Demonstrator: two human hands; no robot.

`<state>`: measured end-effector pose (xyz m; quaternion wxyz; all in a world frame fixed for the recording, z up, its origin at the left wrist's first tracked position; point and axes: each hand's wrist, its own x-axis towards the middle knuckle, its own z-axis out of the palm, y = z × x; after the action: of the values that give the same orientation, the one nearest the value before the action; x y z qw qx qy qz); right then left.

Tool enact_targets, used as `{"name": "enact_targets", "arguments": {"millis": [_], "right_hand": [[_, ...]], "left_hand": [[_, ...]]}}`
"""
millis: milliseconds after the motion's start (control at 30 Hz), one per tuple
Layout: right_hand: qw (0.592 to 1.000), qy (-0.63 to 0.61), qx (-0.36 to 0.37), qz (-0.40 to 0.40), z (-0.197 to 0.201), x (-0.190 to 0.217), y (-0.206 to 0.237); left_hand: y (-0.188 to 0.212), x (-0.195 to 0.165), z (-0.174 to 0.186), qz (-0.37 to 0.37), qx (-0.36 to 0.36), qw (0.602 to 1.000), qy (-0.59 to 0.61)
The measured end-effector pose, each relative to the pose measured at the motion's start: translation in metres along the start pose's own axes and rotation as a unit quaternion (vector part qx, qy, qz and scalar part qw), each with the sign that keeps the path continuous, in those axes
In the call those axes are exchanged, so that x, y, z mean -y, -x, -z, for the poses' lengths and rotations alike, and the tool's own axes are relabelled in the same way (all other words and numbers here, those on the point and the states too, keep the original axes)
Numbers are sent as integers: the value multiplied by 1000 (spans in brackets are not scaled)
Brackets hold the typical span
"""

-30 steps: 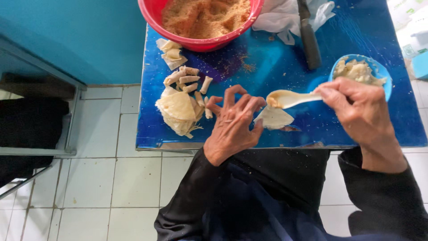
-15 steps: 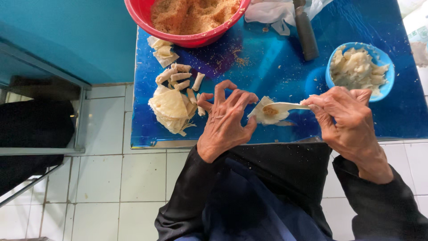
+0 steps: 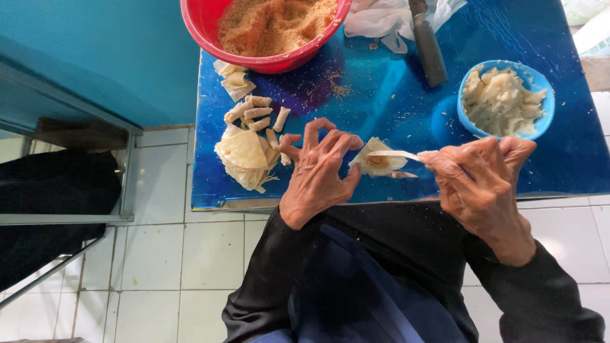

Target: The person sits at a small table and folds thin pastry squares around a scoop of brown filling, rolling each wrapper closed by hand and setting the finished rolls on the table. They use a spoon to scoop filling from a red bowl and take wrappers from a stack, repeating the wrapping cycle.

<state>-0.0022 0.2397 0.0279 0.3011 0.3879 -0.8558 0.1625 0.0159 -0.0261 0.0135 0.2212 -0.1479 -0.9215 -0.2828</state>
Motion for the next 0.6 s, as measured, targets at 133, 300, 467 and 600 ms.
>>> {"name": "enact_targets", "arguments": {"millis": [133,300,467,600], "right_hand": [[1000,17,1,4,4,3,1],[999,-28,-24,-16,10,6,-6],[997,-63,-28,-37,10,7,-26],[997,-23,-76,19,-4,1,-71]], "left_hand": [[0,-1,1,6,14,1000,-4],[7,-8,6,-2,-6,999,-42],[32,-14,8,47,-39,994,-95],[38,-17,5,63,-53,989,-124]]}}
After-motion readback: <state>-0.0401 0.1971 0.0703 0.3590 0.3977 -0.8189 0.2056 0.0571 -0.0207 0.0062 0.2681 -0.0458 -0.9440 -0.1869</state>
